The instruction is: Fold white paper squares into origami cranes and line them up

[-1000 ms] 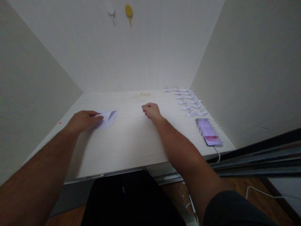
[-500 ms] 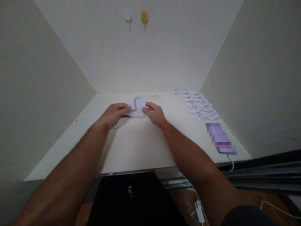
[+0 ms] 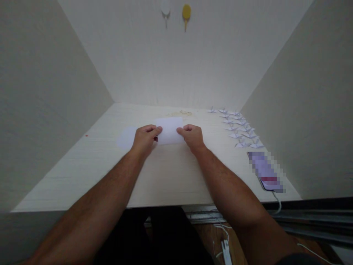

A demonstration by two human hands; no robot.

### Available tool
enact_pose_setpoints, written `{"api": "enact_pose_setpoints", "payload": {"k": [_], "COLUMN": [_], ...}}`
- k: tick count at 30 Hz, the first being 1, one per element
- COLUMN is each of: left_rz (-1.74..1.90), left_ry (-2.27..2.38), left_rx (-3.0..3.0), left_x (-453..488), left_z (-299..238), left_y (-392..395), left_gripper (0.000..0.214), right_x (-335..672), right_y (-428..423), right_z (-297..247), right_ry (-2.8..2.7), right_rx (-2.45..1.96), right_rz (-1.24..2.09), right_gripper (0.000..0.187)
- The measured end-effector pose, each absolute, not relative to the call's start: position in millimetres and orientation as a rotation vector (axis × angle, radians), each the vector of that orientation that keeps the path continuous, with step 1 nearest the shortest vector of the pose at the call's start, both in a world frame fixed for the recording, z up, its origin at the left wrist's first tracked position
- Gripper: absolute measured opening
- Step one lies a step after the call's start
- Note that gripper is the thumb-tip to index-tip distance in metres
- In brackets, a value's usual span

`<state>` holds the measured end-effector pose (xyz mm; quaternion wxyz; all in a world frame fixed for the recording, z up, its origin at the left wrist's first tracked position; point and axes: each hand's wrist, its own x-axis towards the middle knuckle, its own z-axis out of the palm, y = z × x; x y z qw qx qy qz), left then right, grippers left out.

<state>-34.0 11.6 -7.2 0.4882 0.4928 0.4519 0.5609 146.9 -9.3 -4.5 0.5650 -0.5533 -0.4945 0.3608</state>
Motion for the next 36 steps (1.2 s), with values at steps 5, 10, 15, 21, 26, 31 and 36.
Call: {"api": "enact_pose_setpoints", "payload": {"k": [5,10,15,21,26,31,36], "left_rz": [1.405,1.397,1.408,1.348,1.324,1.291,1.305], "left_ry": [1.040,1.052,1.086,1.041,0.922,0.889,0.929], "left_rx": [1.181,1.192,1.142,1.055,0.961,0.930,0.970], "left_x": [-36,-35,-33,-33,-35,-36,-36], "left_z": [-1,1,4,4,7,9,9], "left_y": [10,7,5,5,5,7,5], "left_gripper": [0.018,0.010,0.010,0.014,0.015,0.016,0.016], "right_x": [150,150,148,147,148,148,148], "right_y": [-11,-15,-17,-16,-15,-17,-16], "right_z": [-4,-2,-3,-7,-8,-6,-6], "right_ry": [-1.074,-1.071,-1.092,-1.089,-1.082,-1.054,-1.056], "right_rx": [-1.285,-1.291,-1.271,-1.216,-1.226,-1.229,-1.238], "right_rz": [0.902,0.925,0.945,0.980,0.951,0.956,0.967], "right_gripper": [0.031,0.031,0.031,0.030,0.029,0.028,0.029]}}
